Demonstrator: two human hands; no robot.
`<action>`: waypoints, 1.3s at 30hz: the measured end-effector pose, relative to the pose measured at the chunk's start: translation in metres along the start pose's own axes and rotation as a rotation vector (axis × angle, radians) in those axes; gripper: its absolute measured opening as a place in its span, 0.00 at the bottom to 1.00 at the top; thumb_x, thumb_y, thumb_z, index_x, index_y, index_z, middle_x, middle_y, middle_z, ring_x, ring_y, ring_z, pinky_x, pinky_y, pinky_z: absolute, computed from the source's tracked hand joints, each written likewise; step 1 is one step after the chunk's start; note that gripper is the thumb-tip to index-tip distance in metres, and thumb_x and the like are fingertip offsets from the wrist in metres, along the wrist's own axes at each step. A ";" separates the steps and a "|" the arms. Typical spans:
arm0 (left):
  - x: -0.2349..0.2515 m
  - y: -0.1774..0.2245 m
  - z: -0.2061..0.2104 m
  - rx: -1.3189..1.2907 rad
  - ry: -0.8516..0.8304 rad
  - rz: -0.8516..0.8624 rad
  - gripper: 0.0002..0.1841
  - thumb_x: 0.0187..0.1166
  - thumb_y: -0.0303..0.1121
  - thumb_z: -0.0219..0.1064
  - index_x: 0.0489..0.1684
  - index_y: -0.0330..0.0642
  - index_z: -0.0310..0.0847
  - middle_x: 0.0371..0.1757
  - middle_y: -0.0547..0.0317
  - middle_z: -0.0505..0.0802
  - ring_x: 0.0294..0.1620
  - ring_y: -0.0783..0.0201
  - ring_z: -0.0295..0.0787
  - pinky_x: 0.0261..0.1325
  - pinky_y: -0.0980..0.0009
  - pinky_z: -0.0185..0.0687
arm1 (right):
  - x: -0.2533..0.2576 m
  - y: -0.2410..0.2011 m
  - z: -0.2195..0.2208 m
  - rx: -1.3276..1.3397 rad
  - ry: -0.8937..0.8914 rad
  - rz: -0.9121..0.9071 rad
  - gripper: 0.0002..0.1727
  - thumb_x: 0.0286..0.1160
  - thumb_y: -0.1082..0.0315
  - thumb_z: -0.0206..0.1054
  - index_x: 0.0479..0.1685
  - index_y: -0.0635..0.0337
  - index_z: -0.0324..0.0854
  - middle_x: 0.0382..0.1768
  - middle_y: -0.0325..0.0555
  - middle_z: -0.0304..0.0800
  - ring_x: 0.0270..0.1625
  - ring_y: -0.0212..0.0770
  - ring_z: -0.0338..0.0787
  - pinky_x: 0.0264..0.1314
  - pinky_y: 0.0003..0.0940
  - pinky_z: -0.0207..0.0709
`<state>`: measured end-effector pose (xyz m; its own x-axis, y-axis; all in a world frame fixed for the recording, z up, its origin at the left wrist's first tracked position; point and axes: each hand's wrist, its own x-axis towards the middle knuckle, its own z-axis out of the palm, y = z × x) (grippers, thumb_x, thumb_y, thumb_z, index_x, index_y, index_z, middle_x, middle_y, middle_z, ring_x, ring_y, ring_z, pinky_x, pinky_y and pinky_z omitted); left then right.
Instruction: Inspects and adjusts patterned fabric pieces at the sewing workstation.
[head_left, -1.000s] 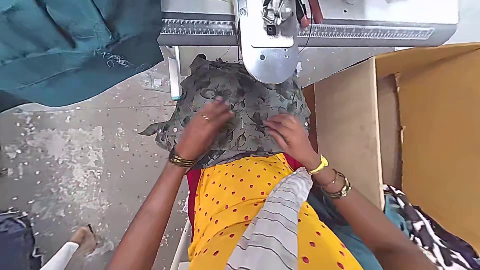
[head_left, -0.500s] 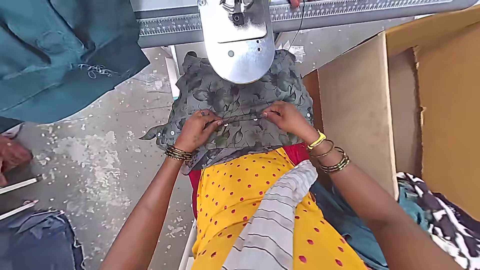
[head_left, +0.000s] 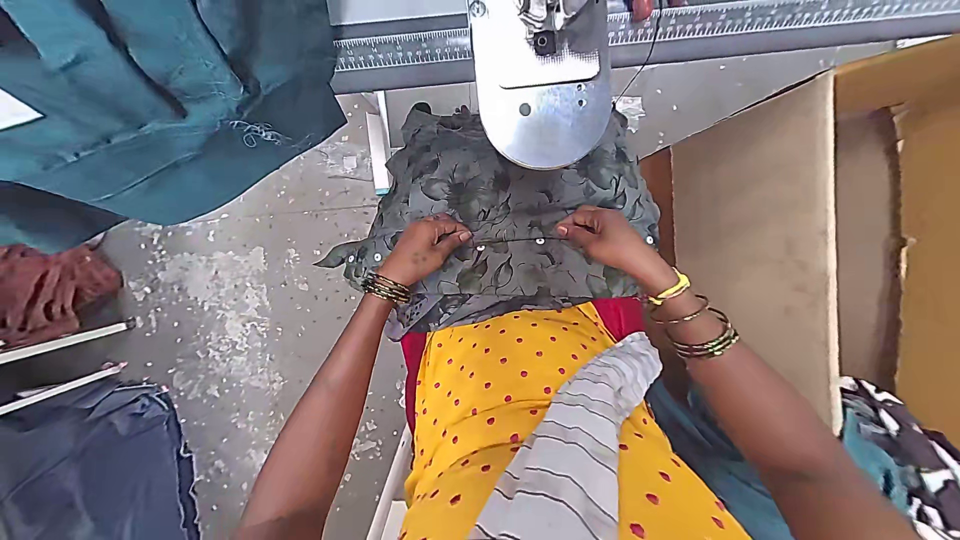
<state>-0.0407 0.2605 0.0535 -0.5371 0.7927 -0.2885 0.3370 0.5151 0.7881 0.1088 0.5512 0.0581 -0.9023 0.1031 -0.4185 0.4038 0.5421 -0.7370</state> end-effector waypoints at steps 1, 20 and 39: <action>0.000 0.000 0.000 -0.002 0.001 0.001 0.12 0.87 0.30 0.62 0.44 0.33 0.92 0.49 0.45 0.94 0.54 0.53 0.90 0.65 0.50 0.79 | 0.000 0.000 0.000 -0.003 -0.001 -0.001 0.12 0.86 0.64 0.65 0.46 0.60 0.92 0.43 0.47 0.89 0.40 0.41 0.86 0.46 0.46 0.80; -0.002 -0.005 0.005 -0.029 0.038 0.009 0.10 0.85 0.29 0.64 0.45 0.35 0.92 0.48 0.47 0.94 0.53 0.54 0.90 0.63 0.50 0.81 | -0.013 -0.011 -0.005 0.063 0.013 -0.007 0.10 0.85 0.67 0.65 0.45 0.60 0.92 0.44 0.47 0.89 0.37 0.39 0.84 0.41 0.42 0.78; 0.000 0.006 0.004 -0.044 0.017 -0.077 0.10 0.86 0.29 0.63 0.49 0.36 0.92 0.52 0.48 0.93 0.56 0.53 0.89 0.65 0.49 0.79 | -0.009 -0.010 -0.005 0.074 0.022 0.003 0.09 0.84 0.68 0.66 0.45 0.60 0.92 0.42 0.44 0.89 0.37 0.35 0.83 0.42 0.37 0.78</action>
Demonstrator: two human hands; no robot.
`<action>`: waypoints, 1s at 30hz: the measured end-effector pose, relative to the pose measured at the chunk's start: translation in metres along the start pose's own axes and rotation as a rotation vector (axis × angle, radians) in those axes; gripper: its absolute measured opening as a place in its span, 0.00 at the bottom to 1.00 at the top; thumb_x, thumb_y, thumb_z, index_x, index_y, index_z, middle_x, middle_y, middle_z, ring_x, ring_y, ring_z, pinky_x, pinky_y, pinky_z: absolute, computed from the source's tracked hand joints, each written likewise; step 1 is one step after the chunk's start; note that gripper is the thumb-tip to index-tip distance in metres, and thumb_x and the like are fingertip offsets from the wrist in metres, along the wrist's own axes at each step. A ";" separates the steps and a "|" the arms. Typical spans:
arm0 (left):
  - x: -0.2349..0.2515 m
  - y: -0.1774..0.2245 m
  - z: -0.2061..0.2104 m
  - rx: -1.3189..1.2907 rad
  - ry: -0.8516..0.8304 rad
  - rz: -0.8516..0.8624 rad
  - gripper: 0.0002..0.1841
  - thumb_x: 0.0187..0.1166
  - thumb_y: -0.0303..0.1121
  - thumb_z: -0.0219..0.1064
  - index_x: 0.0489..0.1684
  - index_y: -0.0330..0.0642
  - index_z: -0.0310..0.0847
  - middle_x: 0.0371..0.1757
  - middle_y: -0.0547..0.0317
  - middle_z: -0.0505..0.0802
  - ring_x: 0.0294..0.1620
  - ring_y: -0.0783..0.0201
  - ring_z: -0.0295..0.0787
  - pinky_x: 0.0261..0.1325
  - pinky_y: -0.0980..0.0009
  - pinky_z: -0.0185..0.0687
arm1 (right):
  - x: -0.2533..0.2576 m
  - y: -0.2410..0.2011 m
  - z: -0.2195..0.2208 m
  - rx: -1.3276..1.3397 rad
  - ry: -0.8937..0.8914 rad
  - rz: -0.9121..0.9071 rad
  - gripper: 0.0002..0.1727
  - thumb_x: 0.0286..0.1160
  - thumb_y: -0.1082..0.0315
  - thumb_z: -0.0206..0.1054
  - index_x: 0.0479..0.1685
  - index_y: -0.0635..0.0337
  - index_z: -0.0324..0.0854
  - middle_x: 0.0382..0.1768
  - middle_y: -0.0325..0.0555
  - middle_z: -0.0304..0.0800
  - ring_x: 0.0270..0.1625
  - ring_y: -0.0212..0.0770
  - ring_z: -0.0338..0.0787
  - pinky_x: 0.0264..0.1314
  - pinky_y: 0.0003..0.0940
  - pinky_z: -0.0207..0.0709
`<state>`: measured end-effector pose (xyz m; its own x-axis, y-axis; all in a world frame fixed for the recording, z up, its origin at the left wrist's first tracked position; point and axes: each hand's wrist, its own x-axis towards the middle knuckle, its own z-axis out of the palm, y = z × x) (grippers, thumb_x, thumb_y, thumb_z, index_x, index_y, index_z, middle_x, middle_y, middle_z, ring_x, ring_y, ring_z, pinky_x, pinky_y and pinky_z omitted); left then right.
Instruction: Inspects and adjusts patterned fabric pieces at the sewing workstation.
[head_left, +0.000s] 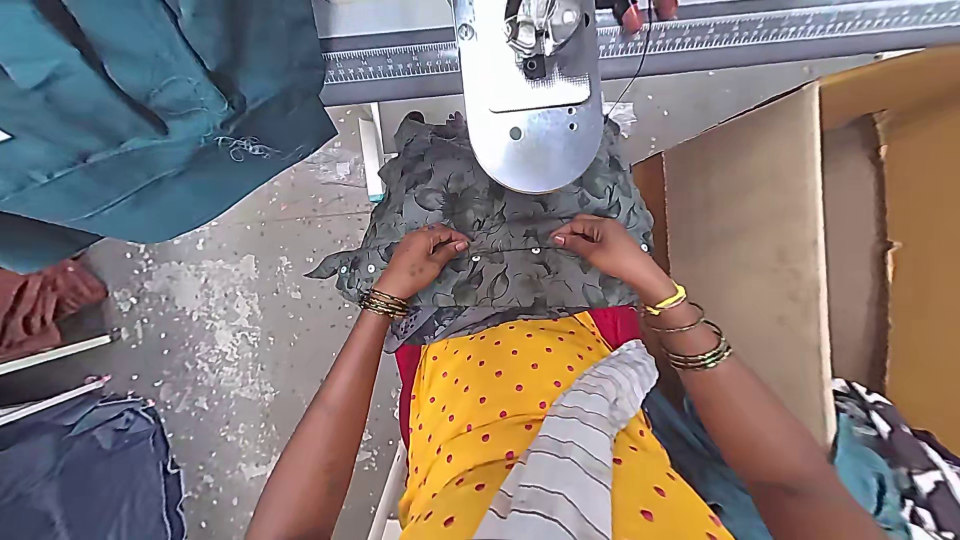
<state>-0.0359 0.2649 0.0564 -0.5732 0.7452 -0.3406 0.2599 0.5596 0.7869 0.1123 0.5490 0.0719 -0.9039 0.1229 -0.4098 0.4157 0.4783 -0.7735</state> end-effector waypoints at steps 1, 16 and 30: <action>0.000 0.000 0.000 0.001 0.003 -0.001 0.10 0.86 0.29 0.64 0.49 0.37 0.92 0.52 0.48 0.93 0.56 0.54 0.89 0.65 0.49 0.79 | 0.000 0.000 0.000 0.001 0.002 0.003 0.09 0.84 0.68 0.66 0.45 0.60 0.92 0.42 0.43 0.89 0.37 0.35 0.83 0.42 0.37 0.77; 0.001 -0.003 0.002 -0.011 0.000 -0.038 0.09 0.86 0.32 0.65 0.53 0.43 0.91 0.48 0.53 0.94 0.46 0.58 0.89 0.55 0.50 0.82 | 0.001 0.009 0.004 0.025 0.019 0.004 0.08 0.83 0.70 0.67 0.52 0.55 0.90 0.32 0.41 0.87 0.27 0.34 0.79 0.33 0.36 0.75; -0.002 -0.002 0.010 0.026 0.129 -0.017 0.09 0.83 0.31 0.68 0.54 0.43 0.90 0.33 0.57 0.91 0.29 0.62 0.82 0.39 0.56 0.79 | -0.007 0.001 0.006 0.071 0.081 0.015 0.06 0.80 0.71 0.70 0.50 0.58 0.87 0.27 0.44 0.85 0.23 0.37 0.78 0.27 0.37 0.73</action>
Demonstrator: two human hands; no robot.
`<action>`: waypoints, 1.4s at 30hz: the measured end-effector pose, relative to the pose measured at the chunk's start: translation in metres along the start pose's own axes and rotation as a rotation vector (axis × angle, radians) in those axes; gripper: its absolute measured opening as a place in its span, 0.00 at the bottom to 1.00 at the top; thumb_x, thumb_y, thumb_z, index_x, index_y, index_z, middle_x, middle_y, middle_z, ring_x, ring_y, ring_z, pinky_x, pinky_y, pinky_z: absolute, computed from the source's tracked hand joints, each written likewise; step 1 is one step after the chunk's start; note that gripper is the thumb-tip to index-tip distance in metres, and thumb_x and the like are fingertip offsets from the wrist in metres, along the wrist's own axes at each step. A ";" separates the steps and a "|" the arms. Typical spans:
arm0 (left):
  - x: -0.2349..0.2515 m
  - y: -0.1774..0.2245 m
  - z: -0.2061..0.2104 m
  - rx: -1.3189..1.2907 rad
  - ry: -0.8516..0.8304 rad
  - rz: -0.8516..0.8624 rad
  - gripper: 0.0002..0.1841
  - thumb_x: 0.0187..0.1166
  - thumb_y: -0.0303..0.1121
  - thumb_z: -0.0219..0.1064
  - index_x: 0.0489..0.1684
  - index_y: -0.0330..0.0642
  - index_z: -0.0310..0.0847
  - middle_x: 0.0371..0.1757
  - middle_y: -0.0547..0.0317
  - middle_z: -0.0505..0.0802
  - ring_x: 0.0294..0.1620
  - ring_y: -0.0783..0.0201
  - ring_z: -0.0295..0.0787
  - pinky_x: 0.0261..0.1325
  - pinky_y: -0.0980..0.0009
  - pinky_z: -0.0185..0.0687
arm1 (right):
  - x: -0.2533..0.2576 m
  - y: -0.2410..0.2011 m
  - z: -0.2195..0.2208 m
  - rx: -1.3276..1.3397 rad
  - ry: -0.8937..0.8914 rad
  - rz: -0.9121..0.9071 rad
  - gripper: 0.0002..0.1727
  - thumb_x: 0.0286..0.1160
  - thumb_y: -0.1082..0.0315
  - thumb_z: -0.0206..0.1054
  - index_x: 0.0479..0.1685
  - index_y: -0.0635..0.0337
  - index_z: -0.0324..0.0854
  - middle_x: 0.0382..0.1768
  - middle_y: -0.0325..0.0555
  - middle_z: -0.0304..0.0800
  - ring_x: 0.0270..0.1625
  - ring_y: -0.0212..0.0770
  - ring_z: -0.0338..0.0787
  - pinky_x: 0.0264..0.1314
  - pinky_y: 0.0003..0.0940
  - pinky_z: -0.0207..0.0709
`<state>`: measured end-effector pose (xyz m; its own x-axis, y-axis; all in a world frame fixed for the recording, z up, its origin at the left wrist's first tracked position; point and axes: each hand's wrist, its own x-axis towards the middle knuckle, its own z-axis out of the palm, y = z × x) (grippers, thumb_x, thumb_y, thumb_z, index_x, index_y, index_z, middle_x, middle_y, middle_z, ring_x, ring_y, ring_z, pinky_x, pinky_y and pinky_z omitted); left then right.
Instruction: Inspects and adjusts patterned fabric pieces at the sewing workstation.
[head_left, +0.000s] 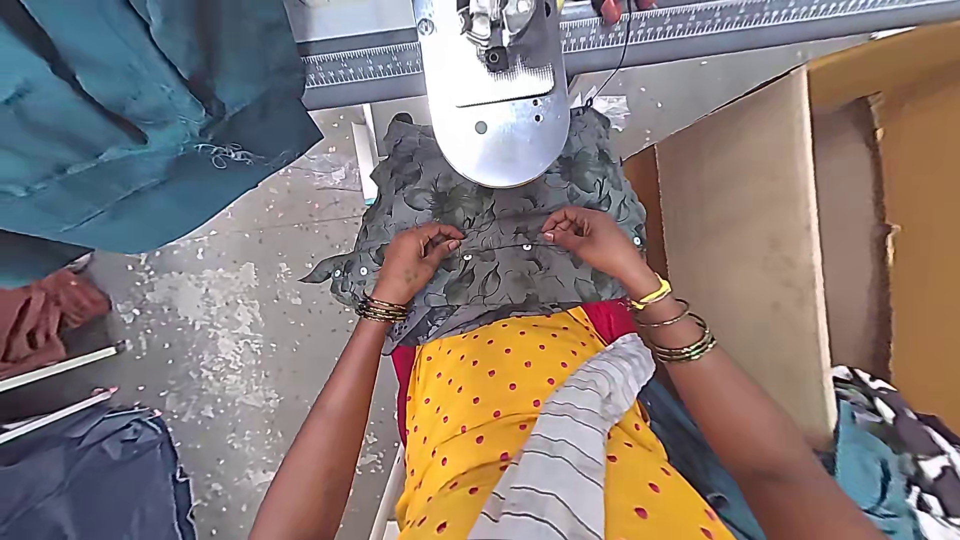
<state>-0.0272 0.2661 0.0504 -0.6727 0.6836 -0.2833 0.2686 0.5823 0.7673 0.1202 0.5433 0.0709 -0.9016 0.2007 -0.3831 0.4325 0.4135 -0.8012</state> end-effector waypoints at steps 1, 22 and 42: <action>-0.001 0.000 0.002 0.019 0.031 0.016 0.09 0.82 0.30 0.69 0.55 0.42 0.89 0.33 0.55 0.90 0.30 0.60 0.82 0.39 0.55 0.79 | 0.000 0.001 0.000 -0.004 0.007 0.003 0.06 0.79 0.70 0.71 0.49 0.57 0.87 0.27 0.44 0.85 0.24 0.37 0.78 0.28 0.37 0.74; -0.026 0.040 0.034 0.635 0.115 0.093 0.13 0.73 0.36 0.77 0.50 0.39 0.91 0.55 0.32 0.90 0.61 0.27 0.84 0.56 0.34 0.80 | 0.102 -0.034 -0.078 0.132 0.379 0.261 0.39 0.81 0.53 0.71 0.85 0.61 0.57 0.52 0.63 0.88 0.47 0.58 0.90 0.50 0.58 0.84; 0.010 0.048 -0.023 0.447 -0.435 -0.138 0.18 0.75 0.43 0.77 0.56 0.42 0.90 0.55 0.41 0.91 0.68 0.35 0.78 0.70 0.32 0.65 | 0.034 -0.008 -0.042 0.379 0.312 -0.026 0.16 0.92 0.65 0.55 0.66 0.60 0.83 0.45 0.44 0.87 0.31 0.27 0.81 0.35 0.24 0.78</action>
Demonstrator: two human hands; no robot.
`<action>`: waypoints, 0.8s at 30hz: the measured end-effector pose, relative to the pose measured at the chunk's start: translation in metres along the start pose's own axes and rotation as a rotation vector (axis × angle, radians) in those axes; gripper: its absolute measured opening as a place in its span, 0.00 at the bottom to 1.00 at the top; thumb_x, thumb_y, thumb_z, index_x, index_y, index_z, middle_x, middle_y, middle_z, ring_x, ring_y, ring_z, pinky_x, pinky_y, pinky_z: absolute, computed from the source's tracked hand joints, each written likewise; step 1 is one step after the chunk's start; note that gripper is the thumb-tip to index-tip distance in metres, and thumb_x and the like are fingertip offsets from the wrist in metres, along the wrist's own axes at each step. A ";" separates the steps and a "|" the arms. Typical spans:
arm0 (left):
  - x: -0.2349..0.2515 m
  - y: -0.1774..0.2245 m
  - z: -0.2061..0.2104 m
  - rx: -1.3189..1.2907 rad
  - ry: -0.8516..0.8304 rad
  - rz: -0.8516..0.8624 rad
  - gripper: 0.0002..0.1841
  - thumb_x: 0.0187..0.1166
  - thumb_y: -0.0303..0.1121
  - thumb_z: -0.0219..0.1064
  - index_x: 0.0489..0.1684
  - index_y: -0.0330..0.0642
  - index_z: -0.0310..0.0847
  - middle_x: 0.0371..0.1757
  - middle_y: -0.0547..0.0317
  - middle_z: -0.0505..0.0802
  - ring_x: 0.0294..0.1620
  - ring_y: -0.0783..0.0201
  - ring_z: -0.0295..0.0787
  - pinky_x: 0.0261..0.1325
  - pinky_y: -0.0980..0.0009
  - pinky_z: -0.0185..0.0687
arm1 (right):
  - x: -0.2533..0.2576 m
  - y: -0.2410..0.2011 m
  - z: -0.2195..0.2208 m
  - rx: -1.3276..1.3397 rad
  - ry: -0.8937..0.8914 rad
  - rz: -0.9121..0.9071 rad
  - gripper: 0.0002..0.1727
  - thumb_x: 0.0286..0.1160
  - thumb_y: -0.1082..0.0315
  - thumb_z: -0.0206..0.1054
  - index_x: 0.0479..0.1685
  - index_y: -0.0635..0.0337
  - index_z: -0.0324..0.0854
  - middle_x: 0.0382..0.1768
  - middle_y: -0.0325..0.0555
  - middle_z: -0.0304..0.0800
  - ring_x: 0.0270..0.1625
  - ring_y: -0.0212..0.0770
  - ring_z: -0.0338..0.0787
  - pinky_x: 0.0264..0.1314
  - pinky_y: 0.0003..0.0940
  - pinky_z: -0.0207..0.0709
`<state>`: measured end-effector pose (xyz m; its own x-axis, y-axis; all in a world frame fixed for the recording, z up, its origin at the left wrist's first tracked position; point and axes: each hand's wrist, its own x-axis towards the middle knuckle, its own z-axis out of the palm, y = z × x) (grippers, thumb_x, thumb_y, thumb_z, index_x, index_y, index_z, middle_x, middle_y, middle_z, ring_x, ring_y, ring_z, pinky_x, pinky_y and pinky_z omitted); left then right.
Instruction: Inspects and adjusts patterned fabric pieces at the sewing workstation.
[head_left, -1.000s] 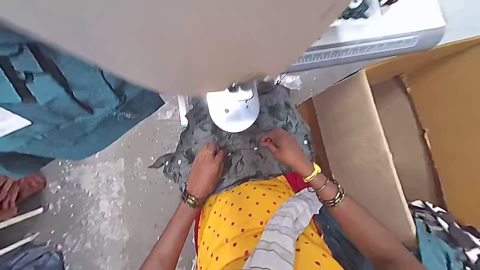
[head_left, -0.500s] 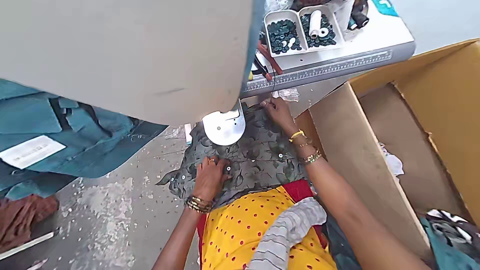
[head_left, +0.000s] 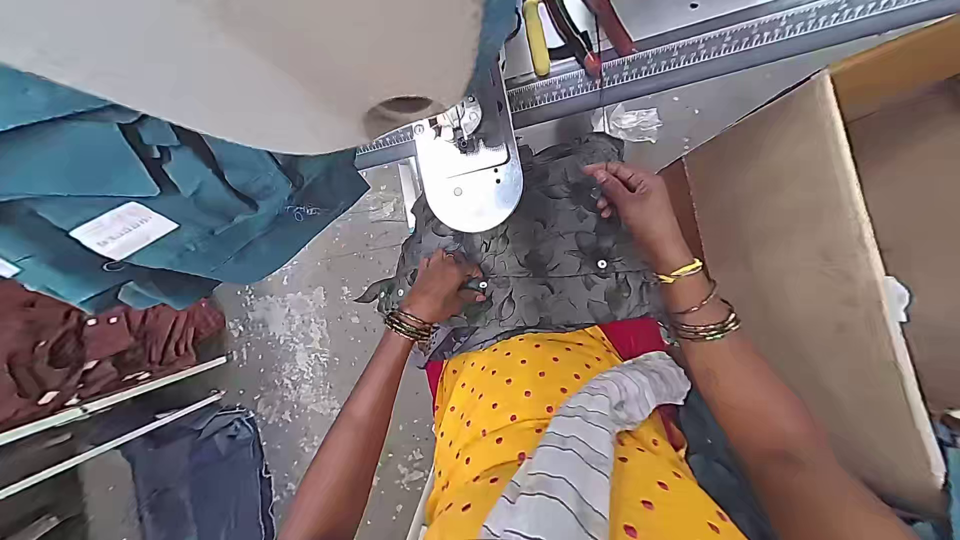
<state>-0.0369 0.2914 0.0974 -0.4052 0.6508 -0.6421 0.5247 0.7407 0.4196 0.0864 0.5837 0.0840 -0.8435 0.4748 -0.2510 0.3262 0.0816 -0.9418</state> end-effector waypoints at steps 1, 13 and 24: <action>-0.001 0.002 -0.001 -0.038 0.003 -0.006 0.17 0.76 0.42 0.76 0.54 0.39 0.89 0.55 0.41 0.91 0.68 0.36 0.77 0.72 0.34 0.64 | -0.007 -0.005 -0.001 0.060 -0.042 0.025 0.15 0.92 0.66 0.55 0.67 0.60 0.81 0.44 0.43 0.87 0.30 0.26 0.80 0.35 0.23 0.78; -0.004 0.034 -0.026 -0.655 0.199 0.627 0.12 0.87 0.43 0.62 0.37 0.47 0.83 0.68 0.67 0.86 0.72 0.77 0.77 0.73 0.74 0.74 | 0.006 -0.002 0.005 0.553 -0.192 0.087 0.13 0.92 0.57 0.53 0.53 0.50 0.83 0.20 0.27 0.66 0.15 0.20 0.62 0.18 0.13 0.61; 0.076 0.112 -0.036 -0.759 0.407 0.118 0.06 0.85 0.31 0.64 0.46 0.40 0.86 0.29 0.68 0.86 0.31 0.80 0.80 0.38 0.80 0.76 | 0.021 -0.008 0.002 0.689 -0.119 0.048 0.07 0.81 0.77 0.63 0.47 0.63 0.86 0.36 0.37 0.94 0.35 0.28 0.92 0.42 0.24 0.88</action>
<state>-0.0363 0.4302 0.1187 -0.6922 0.6320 -0.3486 -0.0018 0.4815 0.8765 0.0653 0.5908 0.0860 -0.8889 0.3611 -0.2820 0.0533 -0.5298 -0.8464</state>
